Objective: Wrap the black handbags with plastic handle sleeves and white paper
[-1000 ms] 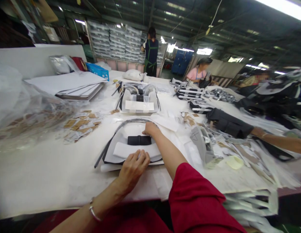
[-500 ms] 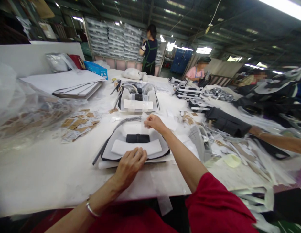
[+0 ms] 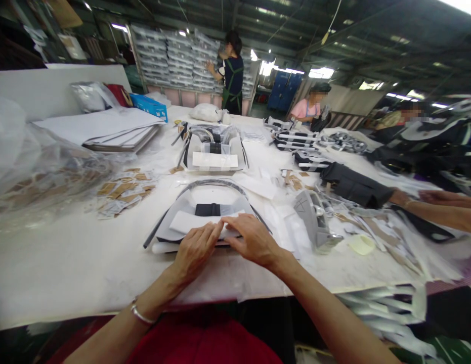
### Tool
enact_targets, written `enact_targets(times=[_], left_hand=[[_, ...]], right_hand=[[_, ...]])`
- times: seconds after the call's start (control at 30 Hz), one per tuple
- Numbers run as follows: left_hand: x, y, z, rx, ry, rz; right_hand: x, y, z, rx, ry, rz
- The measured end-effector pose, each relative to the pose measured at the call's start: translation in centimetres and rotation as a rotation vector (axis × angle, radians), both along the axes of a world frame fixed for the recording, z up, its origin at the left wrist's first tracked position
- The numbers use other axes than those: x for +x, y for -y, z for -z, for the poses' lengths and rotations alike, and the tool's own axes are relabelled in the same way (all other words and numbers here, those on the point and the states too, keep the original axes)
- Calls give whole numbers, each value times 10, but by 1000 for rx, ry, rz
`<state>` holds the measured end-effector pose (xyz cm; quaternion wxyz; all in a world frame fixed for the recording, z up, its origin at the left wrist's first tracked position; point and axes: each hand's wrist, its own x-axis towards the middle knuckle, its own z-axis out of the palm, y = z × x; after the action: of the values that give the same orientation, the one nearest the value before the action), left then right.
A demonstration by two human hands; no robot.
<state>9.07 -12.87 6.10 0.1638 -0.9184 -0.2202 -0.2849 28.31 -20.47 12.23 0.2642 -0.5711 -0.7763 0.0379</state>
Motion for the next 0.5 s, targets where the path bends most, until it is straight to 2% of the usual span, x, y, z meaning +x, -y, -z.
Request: enact_targets(times=[0.13,0.2,0.3,0.4,0.5], left_hand=[[-1,0,-2,-44,-55,19],[-2,0,-2,-57,-70,42],[-2,1,-2,-50,-64,46],[-2,0,-1,-36,-47,46],[-3,-1,-1,-39,-47,58]], right_hand=[[-7,40,-2,222,-57,-111],[-6,58,0,258,-100,-112],[2,80,16,84,-67,-98],[10,93,46,-115,11,-79],[13,97,73,-98,-10,-50]])
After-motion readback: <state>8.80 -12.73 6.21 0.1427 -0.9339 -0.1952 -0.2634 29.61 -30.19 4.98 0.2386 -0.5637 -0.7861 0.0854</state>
